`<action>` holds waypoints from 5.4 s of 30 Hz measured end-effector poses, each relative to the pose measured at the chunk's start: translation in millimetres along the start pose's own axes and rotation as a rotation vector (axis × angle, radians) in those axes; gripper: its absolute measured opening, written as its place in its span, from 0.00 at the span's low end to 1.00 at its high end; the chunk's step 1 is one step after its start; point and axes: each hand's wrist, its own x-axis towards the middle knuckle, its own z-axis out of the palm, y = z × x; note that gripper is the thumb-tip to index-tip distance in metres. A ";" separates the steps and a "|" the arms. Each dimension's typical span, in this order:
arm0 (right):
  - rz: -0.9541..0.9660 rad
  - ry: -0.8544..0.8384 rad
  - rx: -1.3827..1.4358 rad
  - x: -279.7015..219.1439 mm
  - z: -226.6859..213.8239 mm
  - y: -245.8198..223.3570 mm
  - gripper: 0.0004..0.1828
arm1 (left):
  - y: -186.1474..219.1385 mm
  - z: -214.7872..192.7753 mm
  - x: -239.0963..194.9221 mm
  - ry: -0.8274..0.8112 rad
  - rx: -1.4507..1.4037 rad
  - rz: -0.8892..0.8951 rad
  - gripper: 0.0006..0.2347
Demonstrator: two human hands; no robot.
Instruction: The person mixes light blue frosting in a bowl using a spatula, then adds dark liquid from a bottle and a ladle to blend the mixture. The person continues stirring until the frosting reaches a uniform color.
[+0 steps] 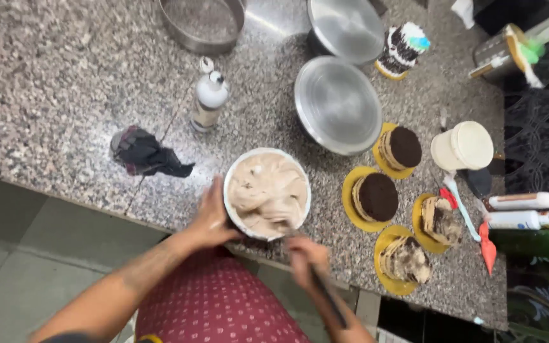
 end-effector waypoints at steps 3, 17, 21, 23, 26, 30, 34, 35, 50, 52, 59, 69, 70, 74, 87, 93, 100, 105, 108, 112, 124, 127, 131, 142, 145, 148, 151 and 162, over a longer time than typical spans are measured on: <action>-0.009 -0.069 0.044 12.0 21.7 -29.3 0.09 | -3.0 22.8 11.0 0.254 0.100 0.243 0.54; 0.424 0.064 0.488 33.7 -15.8 -29.8 0.09 | 0.4 6.8 0.5 -0.046 0.041 0.137 0.64; 0.192 0.083 0.068 20.9 0.4 -34.4 0.08 | 15.2 -12.7 11.0 0.019 0.097 0.060 0.54; -0.059 -0.075 -0.093 18.8 15.6 -33.5 0.09 | 25.0 -5.5 12.5 0.068 0.258 0.134 0.44; 0.366 0.040 0.395 20.8 -4.8 -23.4 0.07 | 16.2 15.6 -4.3 0.030 -0.104 0.093 0.55; 0.131 0.114 0.234 5.2 -16.3 -8.0 0.06 | -14.8 15.2 14.8 0.110 0.085 0.248 0.60; 0.232 -0.055 0.048 1.2 38.5 -46.1 0.07 | 2.8 36.0 19.9 0.303 0.156 0.355 0.50; 0.220 -0.050 0.041 12.6 21.7 -37.9 0.07 | 6.8 19.9 8.0 0.313 0.157 0.366 0.50; 0.338 0.258 0.480 16.2 -2.1 -4.7 0.06 | -9.1 -6.1 -1.5 0.192 -0.095 0.338 0.62; -0.186 0.025 0.034 -9.0 18.8 16.5 0.07 | -25.2 11.2 25.5 0.609 0.622 0.727 0.57; 0.436 0.282 0.600 20.1 -20.7 0.6 0.08 | -11.1 -4.5 -5.7 0.125 -0.059 0.295 0.65; 0.436 0.282 0.413 21.5 -9.5 7.9 0.07 | 12.3 -16.8 -18.0 -0.072 0.023 0.113 0.67; 0.257 0.316 0.283 15.9 -14.3 29.9 0.07 | 16.8 -30.6 -17.9 -0.038 0.022 0.033 0.68; -0.216 0.037 -0.093 30.6 36.2 -35.9 0.09 | 1.7 11.9 24.3 0.173 0.193 0.186 0.53; 0.330 0.009 0.377 13.3 9.5 1.3 0.08 | 7.2 0.7 -0.2 0.003 0.097 0.237 0.57; 0.210 0.184 0.180 19.3 5.8 -30.9 0.08 | 4.8 -25.2 21.3 0.020 -0.077 0.125 0.57; 0.462 0.258 0.359 29.2 -29.2 -12.3 0.08 | 18.5 -33.5 -9.0 -0.230 0.094 0.068 0.68; 0.102 0.113 0.090 17.7 23.1 -32.5 0.08 | 20.9 -20.1 22.8 0.111 -0.036 0.156 0.60; 0.305 0.169 0.267 37.4 2.0 -40.7 0.10 | 11.2 -5.3 5.1 0.001 0.029 0.235 0.60; 0.260 0.275 0.197 -7.9 -33.6 46.3 0.11 | -18.2 -15.5 9.8 0.132 -0.004 0.208 0.66; -0.072 -0.031 -0.053 5.3 4.4 -20.7 0.09 | -17.3 9.9 34.1 0.127 0.316 0.356 0.47; 0.408 -0.151 0.258 -9.5 20.9 -5.3 0.08 | 23.1 0.7 8.5 0.238 -0.010 0.381 0.57; 0.424 0.267 0.442 18.7 -30.3 -19.9 0.06 | -6.9 -12.5 0.9 -0.078 0.054 0.314 0.66; 0.013 0.285 -0.166 -7.4 -29.7 15.8 0.08 | -29.9 18.2 25.1 0.207 -0.038 0.311 0.64; 0.233 0.002 -0.077 -6.2 28.4 -41.1 0.07 | -1.2 22.9 43.0 0.317 0.298 0.536 0.43; 0.308 0.218 0.455 -9.9 8.5 5.8 0.03 | -3.5 12.1 47.5 0.234 0.084 0.309 0.47; 0.329 0.386 0.350 -6.9 -31.3 -0.3 0.09 | 38.1 -10.9 31.0 0.383 -0.126 0.317 0.48; -0.339 -0.218 -0.728 40.3 -26.3 -64.7 0.27 | 50.4 88.6 34.7 0.589 0.054 -0.058 0.58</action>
